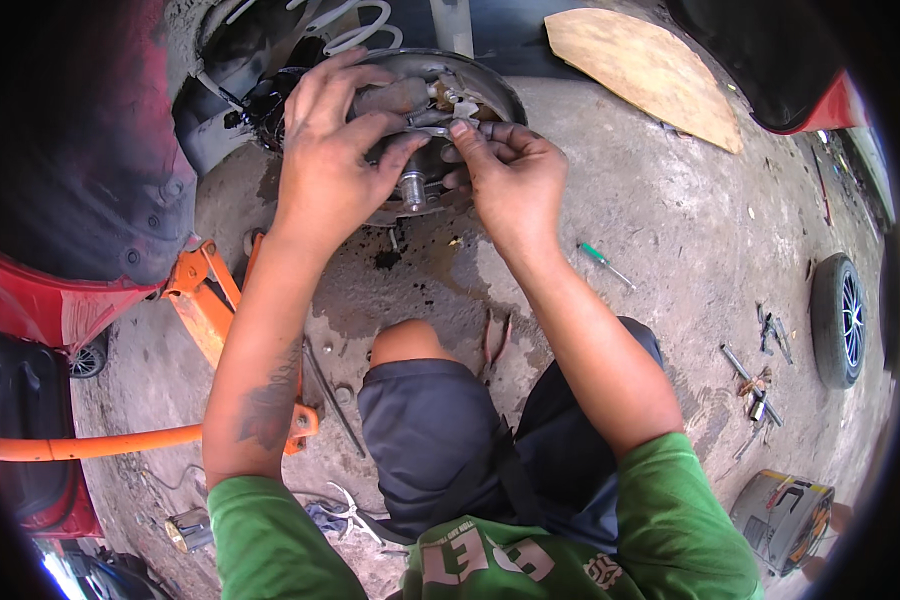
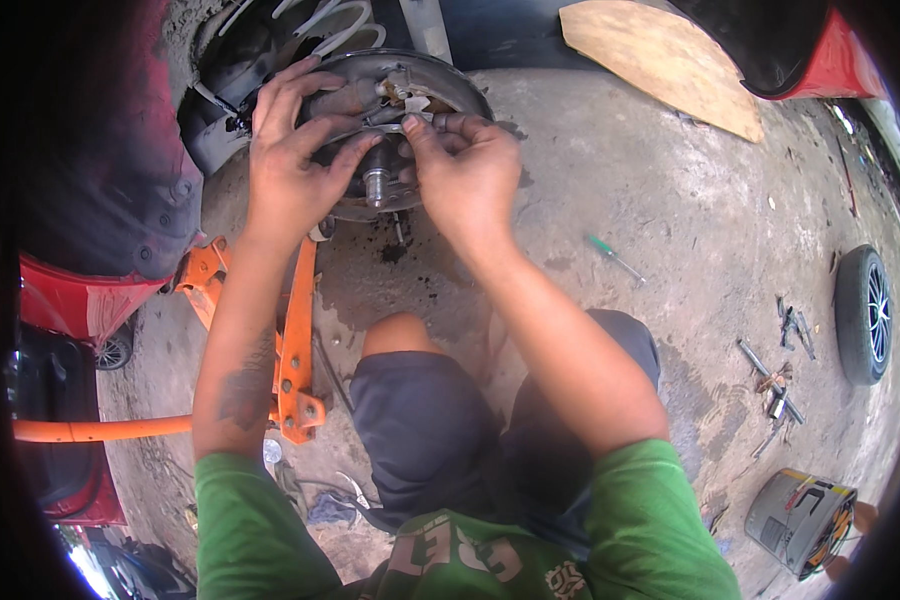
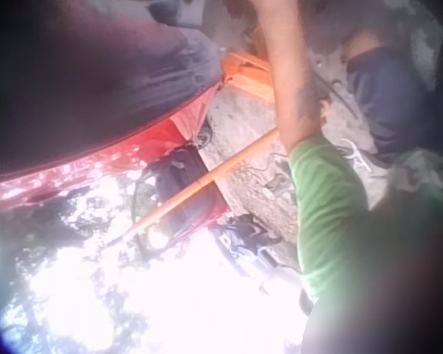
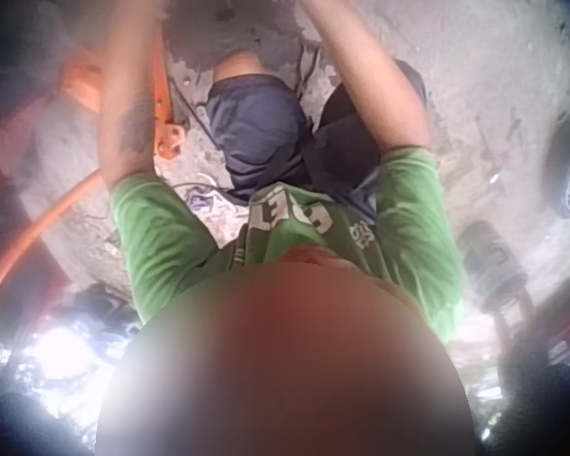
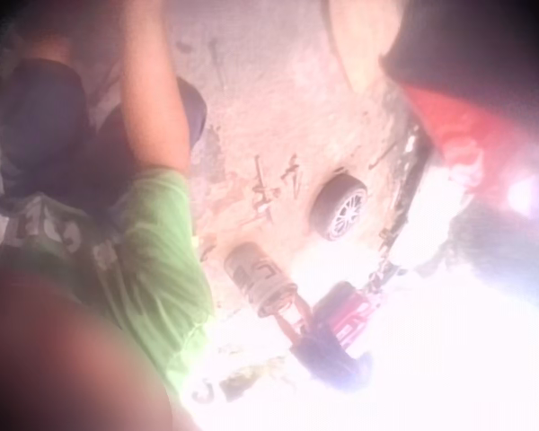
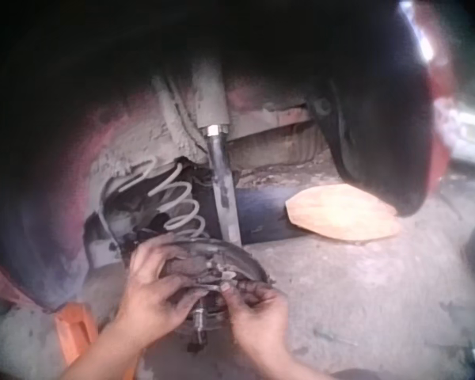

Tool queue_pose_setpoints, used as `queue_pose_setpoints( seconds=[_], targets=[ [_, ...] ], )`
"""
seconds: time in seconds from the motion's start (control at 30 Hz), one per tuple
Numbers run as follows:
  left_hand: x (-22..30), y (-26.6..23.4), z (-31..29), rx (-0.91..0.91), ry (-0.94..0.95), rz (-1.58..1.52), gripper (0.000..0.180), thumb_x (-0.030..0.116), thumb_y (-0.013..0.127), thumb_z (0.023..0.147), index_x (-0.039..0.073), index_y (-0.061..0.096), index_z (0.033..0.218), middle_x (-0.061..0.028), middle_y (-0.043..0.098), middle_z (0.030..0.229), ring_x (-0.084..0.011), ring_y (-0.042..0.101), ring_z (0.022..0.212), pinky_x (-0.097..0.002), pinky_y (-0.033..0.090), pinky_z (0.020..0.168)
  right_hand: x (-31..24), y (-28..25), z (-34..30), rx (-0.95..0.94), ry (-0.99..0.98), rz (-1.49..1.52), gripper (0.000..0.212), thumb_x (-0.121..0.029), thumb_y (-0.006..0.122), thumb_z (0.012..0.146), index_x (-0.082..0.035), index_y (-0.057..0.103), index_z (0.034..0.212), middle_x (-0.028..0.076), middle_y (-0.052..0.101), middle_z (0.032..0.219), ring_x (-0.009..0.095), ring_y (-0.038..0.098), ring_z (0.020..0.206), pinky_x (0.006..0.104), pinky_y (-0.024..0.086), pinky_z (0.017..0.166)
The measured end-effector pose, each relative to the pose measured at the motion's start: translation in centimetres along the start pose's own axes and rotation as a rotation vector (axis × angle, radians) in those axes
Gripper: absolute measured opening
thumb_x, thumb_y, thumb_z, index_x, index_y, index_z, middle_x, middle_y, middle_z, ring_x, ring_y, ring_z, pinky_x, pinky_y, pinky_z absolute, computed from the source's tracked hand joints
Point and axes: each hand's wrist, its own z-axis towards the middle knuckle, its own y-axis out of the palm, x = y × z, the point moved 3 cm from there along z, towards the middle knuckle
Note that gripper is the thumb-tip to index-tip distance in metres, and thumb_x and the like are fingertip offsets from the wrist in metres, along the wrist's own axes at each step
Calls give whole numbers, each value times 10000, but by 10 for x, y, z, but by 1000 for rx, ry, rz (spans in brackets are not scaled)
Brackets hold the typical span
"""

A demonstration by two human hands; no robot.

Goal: The person sits on the ground and works on a vehicle's drum brake assembly. They use a screwdriver and pliers to adjust springs and components within the brake drum while the car is lifted on a jack.

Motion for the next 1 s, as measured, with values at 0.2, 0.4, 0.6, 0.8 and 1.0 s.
queue_pose_setpoints(
  seconds=[0.2, 0.4, 0.6, 0.8, 1.0],
  targets=[
    [4, 16, -9, 129, 31, 64, 213, 213, 837, 634, 79, 677, 680, -52, 617, 1174, -340, 465, 1285, -564, 346, 1019, 0, -7, 1, 36, -20, 12, 195, -105, 732, 896, 75, 658, 910, 110, 704, 764, 111, 643, 573, 205, 476, 499],
    [4, 23, -13, 207, 70, 104, 250, 232, 846, 637, 78, 650, 653, -62, 636, 1155, -362, 477, 1287, -568, 348, 1007, 14, 4, -3, 153, -97, 29, 225, -138, 731, 903, 75, 661, 904, 96, 699, 754, 101, 627, 580, 213, 458, 505],
    [1, 25, -17, 226, 59, 95, 262, 230, 844, 648, 91, 640, 733, -77, 634, 1164, -381, 473, 1298, -567, 338, 1033, 19, 10, -8, 53, 18, -64, 334, -257, 666, 959, 58, 670, 848, 66, 685, 718, 84, 573, 541, 225, 430, 493],
    [53, 9, -33, 466, -372, 71, 198, 156, 762, 741, 58, 642, 865, -131, 594, 1134, -315, 514, 1214, -570, 358, 1003, 19, 6, 1, -37, 43, 100, 284, -210, 643, 972, 6, 653, 787, 41, 646, 660, 76, 514, 512, 238, 403, 468],
    [91, 51, -39, 506, -1084, -812, 221, 149, 574, 965, -48, 598, 868, -146, 624, 820, -164, 581, 569, -312, 458, 509, 15, -9, 12, -159, -19, -94, 284, -204, 667, 956, 20, 673, 783, 10, 613, 634, 42, 480, 546, 233, 362, 460]
  ],
)
